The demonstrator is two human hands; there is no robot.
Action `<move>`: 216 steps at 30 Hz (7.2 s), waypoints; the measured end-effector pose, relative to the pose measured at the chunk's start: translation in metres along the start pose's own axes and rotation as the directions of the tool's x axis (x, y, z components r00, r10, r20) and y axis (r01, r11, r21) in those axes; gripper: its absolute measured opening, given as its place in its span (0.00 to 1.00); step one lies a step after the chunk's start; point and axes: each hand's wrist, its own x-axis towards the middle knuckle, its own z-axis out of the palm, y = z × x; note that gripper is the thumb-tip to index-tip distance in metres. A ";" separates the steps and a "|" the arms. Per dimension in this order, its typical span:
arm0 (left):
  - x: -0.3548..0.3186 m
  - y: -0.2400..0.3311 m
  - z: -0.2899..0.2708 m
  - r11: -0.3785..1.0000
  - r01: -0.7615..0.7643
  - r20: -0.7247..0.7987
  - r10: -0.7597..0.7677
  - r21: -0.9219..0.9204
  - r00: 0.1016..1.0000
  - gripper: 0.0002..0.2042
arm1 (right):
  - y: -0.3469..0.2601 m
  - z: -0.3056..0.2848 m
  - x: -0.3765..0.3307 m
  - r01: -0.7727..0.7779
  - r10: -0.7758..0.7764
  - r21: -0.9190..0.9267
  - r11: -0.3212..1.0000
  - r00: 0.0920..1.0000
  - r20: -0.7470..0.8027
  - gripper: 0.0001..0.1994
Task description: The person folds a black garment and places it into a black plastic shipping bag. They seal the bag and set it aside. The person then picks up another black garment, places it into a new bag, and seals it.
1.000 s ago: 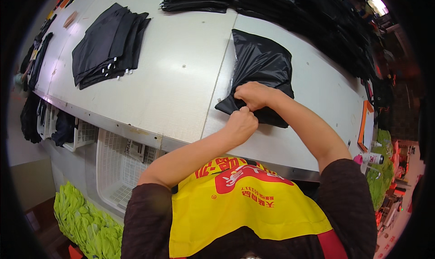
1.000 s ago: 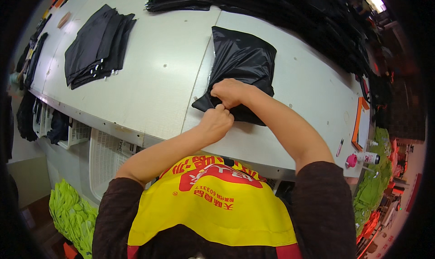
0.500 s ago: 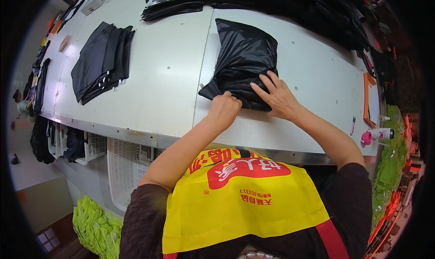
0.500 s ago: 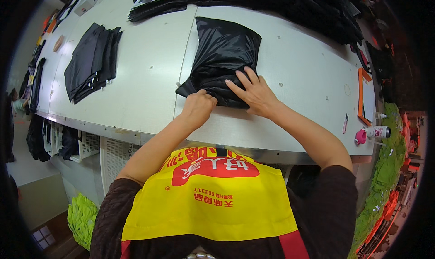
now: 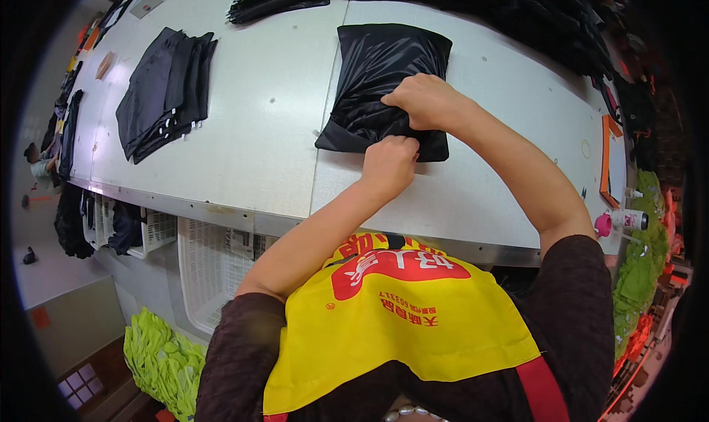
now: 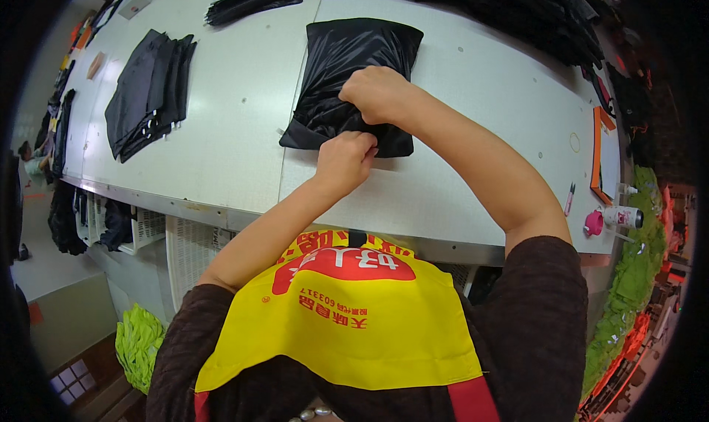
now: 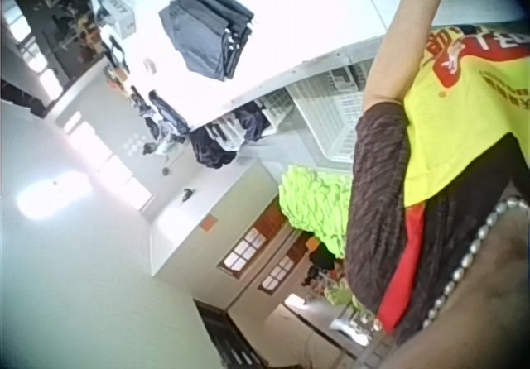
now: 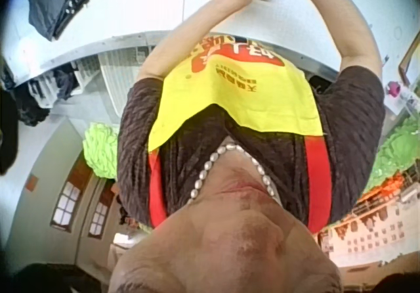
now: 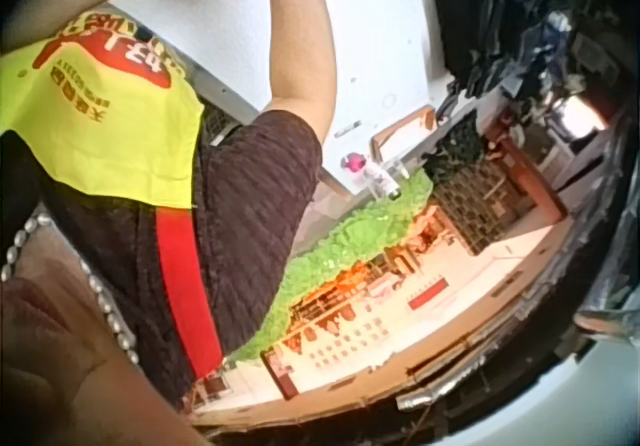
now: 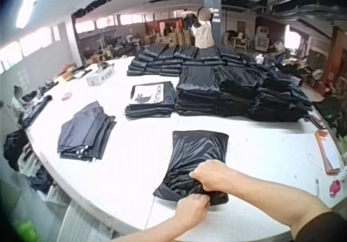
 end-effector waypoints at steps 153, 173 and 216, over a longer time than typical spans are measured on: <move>-0.126 -0.102 -0.075 0.981 0.072 -0.209 -0.033 0.183 0.977 0.13 | -0.134 0.042 0.105 0.586 -0.581 -0.089 0.806 0.752 -0.312 0.04; -0.086 -0.108 -0.079 0.987 -0.024 -0.323 -0.028 -0.157 0.946 0.09 | -0.113 0.052 0.051 0.360 -0.202 0.327 0.874 0.881 -0.428 0.06; -0.008 -0.076 -0.077 0.972 -0.140 -0.143 0.168 0.189 0.975 0.11 | -0.054 0.092 0.105 -0.160 0.245 0.515 0.842 0.964 -0.100 0.20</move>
